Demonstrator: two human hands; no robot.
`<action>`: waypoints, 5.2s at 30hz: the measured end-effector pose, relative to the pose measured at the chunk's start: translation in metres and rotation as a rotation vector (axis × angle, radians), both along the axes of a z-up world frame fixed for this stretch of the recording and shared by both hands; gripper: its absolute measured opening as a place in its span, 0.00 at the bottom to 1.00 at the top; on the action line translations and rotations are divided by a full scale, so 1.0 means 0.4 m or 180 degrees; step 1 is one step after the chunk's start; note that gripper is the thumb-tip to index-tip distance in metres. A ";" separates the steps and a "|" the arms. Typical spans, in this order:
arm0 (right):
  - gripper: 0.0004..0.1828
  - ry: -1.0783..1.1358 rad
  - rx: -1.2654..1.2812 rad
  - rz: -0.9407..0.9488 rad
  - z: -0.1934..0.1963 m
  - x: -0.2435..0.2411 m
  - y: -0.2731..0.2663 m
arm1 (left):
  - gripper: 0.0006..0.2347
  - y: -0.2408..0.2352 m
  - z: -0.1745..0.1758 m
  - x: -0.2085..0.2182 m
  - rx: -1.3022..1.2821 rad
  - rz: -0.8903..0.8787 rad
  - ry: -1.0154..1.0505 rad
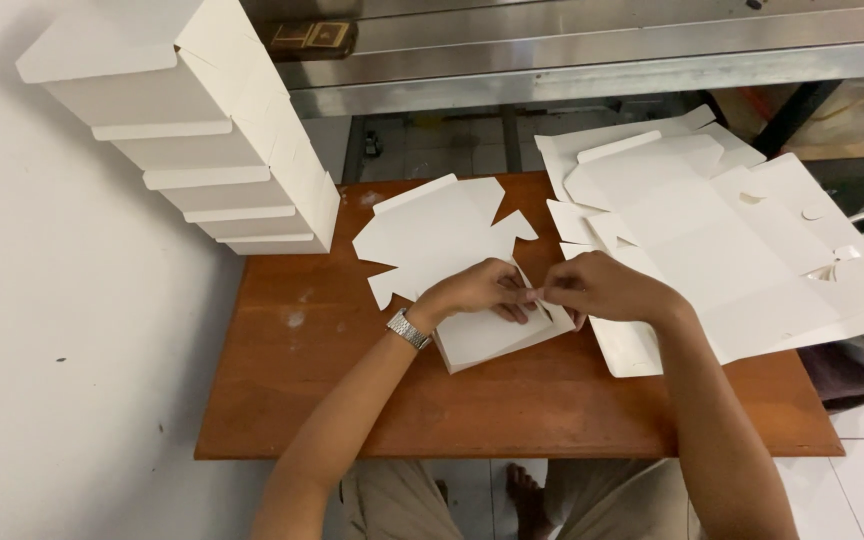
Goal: The person folds flat white cardboard pieces into small rectangular boxes by hand, folding flaps and tucking tabs to form the structure. The person stacks the completed boxes on the left side of the table.
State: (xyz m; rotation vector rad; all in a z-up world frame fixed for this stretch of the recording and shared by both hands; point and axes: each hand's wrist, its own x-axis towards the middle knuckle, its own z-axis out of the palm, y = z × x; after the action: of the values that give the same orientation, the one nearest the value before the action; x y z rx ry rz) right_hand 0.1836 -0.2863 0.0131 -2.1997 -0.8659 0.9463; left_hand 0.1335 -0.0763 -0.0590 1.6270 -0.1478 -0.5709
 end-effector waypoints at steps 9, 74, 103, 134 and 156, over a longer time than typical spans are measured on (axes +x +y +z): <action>0.20 -0.0478 -0.0317 0.0020 0.034 -0.040 0.003 | 0.18 -0.004 0.039 -0.012 0.0116 0.0010 0.0027; 0.22 -0.0860 0.0309 0.0249 -0.067 0.003 0.023 | 0.06 0.024 0.108 -0.055 0.1626 0.0218 -0.1716; 0.17 -0.0583 0.0463 -0.0656 0.007 -0.023 0.035 | 0.21 0.245 0.140 -0.299 0.3340 0.1796 -0.0205; 0.13 -0.2413 0.1745 0.0215 -0.083 -0.032 0.053 | 0.20 0.057 0.142 -0.218 0.2589 0.0631 -0.1373; 0.18 -0.0458 -0.0350 0.0008 -0.016 -0.072 0.055 | 0.24 0.041 0.102 -0.053 0.2878 0.1072 -0.1398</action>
State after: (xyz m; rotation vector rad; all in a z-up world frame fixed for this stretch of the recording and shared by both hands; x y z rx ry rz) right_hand 0.1547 -0.2644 0.0065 -2.3853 -0.9012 0.8638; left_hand 0.1122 -0.0601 -0.0182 2.5776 0.0841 0.0251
